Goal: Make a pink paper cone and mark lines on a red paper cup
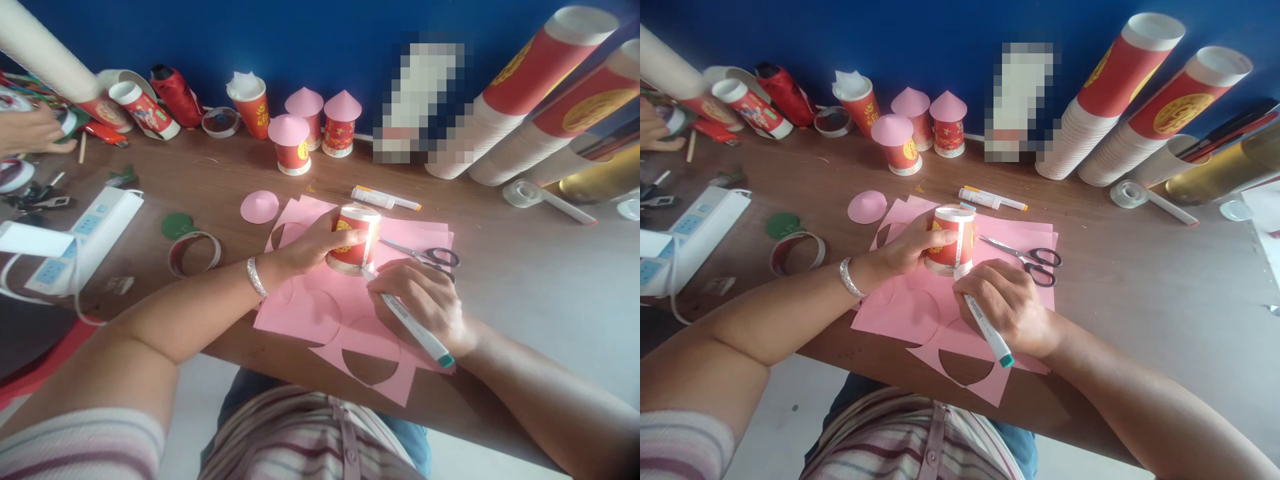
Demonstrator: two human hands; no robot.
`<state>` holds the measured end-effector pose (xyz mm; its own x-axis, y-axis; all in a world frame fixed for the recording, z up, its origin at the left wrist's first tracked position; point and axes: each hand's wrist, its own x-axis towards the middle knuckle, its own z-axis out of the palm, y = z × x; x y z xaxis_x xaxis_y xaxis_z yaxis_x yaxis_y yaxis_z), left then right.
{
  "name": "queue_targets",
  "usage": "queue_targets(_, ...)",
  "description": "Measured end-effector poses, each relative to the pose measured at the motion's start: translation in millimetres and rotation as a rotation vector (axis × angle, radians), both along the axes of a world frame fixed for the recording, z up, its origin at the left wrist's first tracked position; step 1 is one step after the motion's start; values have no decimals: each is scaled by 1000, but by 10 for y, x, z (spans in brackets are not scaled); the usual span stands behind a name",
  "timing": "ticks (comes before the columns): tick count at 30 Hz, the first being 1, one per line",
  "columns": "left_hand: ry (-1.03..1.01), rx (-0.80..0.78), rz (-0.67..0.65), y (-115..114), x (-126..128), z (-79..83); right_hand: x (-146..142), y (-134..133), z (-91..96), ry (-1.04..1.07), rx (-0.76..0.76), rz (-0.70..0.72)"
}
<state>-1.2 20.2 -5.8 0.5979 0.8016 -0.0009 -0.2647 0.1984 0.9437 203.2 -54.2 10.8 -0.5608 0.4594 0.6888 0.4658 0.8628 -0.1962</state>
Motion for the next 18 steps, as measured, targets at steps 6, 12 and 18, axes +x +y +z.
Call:
queue_targets(6,6,27,-12,5,-3,-7,9,-19,13,19,-15,-5)
queue_targets(12,-15,-18,-28,4,-10,-21,15,-36,24,19,-31,33)
queue_targets(18,-23,-22,-25,10,-8,-32,16,-31,36,12,-27,42)
